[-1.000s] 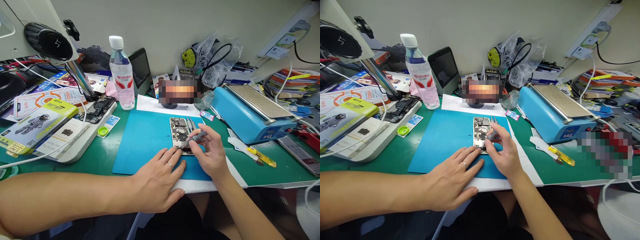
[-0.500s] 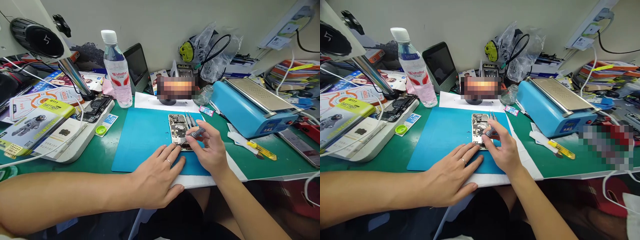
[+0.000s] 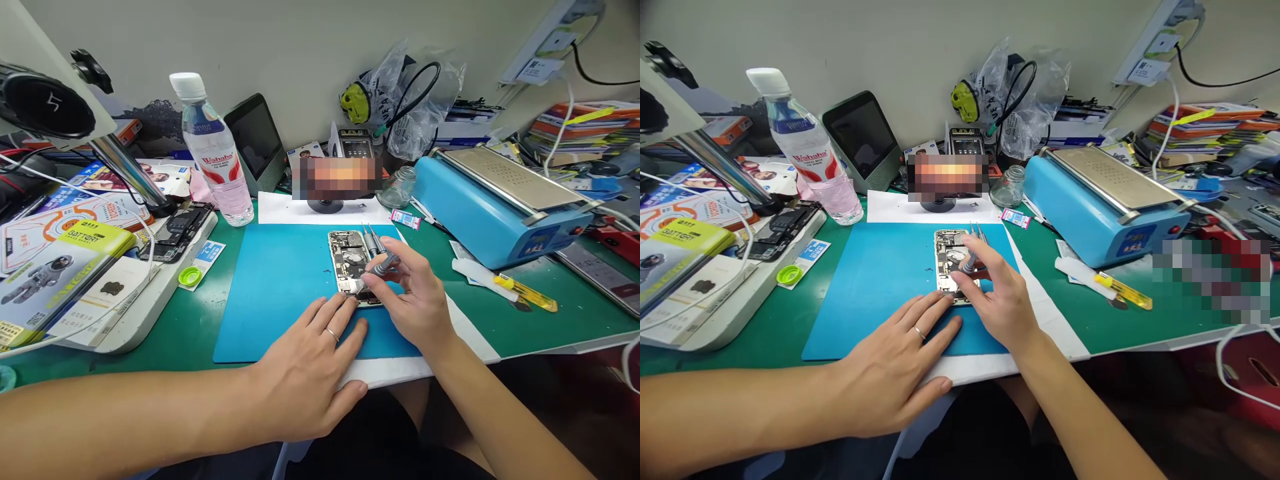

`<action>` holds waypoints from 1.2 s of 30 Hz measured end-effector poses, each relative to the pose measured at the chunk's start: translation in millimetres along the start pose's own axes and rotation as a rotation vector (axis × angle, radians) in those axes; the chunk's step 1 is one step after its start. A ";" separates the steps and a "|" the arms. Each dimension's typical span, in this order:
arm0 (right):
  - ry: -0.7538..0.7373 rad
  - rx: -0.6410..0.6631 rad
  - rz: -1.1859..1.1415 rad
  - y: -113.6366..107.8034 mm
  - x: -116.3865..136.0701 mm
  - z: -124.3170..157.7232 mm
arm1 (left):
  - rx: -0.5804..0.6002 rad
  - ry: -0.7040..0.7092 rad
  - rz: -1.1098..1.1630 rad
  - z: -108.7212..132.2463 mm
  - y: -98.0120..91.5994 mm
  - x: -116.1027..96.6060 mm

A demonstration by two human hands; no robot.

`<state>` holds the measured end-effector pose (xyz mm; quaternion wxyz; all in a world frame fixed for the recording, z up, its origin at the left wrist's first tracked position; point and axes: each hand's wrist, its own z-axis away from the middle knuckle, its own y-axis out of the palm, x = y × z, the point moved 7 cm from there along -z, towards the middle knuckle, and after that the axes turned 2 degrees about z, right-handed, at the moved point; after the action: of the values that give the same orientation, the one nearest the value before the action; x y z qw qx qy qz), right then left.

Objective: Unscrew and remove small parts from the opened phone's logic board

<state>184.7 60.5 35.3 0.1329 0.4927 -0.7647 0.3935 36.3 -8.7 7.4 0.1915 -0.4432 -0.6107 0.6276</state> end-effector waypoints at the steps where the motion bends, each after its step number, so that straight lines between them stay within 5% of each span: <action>1: 0.003 0.001 0.000 -0.2 -0.3 0.0 | 0.001 0.002 -0.005 0.2 0.1 -0.1; 36: 0.001 -0.012 -0.017 -3.1 -0.4 1.0 | 0.005 0.006 -0.036 0.9 2.1 -0.2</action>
<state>187.7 59.4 35.9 0.1395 0.4980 -0.7629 0.3880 36.3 -9.7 5.4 0.2056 -0.4334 -0.6164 0.6244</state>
